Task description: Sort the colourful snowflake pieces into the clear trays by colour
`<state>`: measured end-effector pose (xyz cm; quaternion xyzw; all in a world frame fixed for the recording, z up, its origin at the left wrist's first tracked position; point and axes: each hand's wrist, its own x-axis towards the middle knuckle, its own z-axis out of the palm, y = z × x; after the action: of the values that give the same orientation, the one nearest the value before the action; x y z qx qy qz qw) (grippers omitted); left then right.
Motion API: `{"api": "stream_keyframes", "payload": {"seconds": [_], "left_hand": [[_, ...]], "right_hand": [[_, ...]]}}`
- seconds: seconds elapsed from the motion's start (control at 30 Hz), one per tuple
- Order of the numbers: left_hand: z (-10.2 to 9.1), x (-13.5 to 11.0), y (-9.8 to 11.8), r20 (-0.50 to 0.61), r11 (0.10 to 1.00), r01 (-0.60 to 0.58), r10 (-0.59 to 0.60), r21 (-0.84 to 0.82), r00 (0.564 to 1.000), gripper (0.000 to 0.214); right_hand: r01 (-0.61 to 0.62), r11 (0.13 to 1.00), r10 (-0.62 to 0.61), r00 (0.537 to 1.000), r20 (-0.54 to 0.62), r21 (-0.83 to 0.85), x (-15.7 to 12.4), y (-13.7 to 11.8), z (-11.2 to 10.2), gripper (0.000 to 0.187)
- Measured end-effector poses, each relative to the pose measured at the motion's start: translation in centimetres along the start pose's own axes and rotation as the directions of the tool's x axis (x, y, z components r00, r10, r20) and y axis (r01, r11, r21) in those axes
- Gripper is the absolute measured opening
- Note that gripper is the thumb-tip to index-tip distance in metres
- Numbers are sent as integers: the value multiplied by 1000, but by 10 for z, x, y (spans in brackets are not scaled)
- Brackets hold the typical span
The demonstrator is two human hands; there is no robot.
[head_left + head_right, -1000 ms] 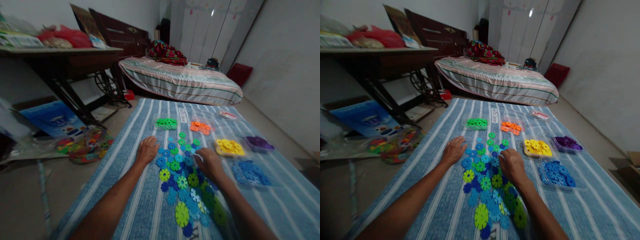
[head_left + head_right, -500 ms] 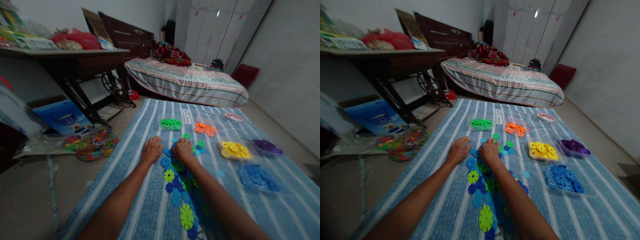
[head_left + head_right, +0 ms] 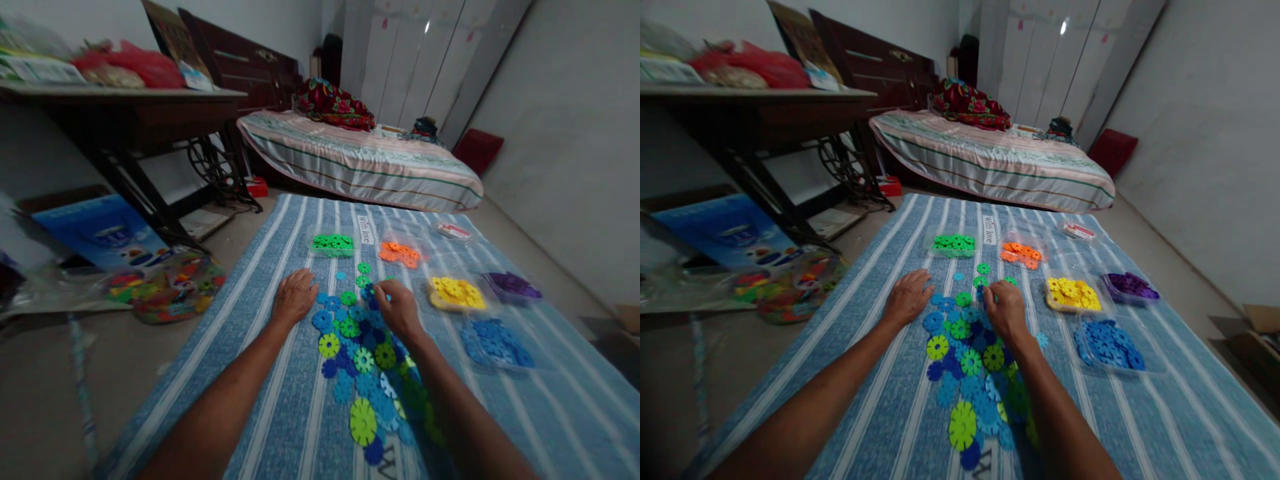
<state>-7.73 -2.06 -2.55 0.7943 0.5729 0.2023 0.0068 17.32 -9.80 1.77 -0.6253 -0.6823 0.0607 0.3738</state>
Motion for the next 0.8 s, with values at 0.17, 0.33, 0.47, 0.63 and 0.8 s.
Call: {"api": "stream_keyframes", "payload": {"seconds": [0.17,0.33,0.47,0.63,0.8], "left_hand": [[2,3,-1,-4,1000,7,-7,-16,1000,32],[0,5,-1,18,1000,-1,1,-9,1000,34],[0,4,0,23,1000,0,0,4,1000,34],[2,2,1,6,1000,2,-2,-1,1000,33],[-1,2,2,-2,1000,4,-4,-8,1000,32]], "right_hand": [[-133,945,172,979,-109,297,-33,25,-57,34],[-151,988,138,938,-317,-15,-67,61,-118,35],[-235,826,3,911,-413,-512,-90,98,-154,43],[-136,836,-59,941,-334,-531,-94,94,-135,38],[154,963,-171,983,-60,-222,-69,30,-66,26]]}}
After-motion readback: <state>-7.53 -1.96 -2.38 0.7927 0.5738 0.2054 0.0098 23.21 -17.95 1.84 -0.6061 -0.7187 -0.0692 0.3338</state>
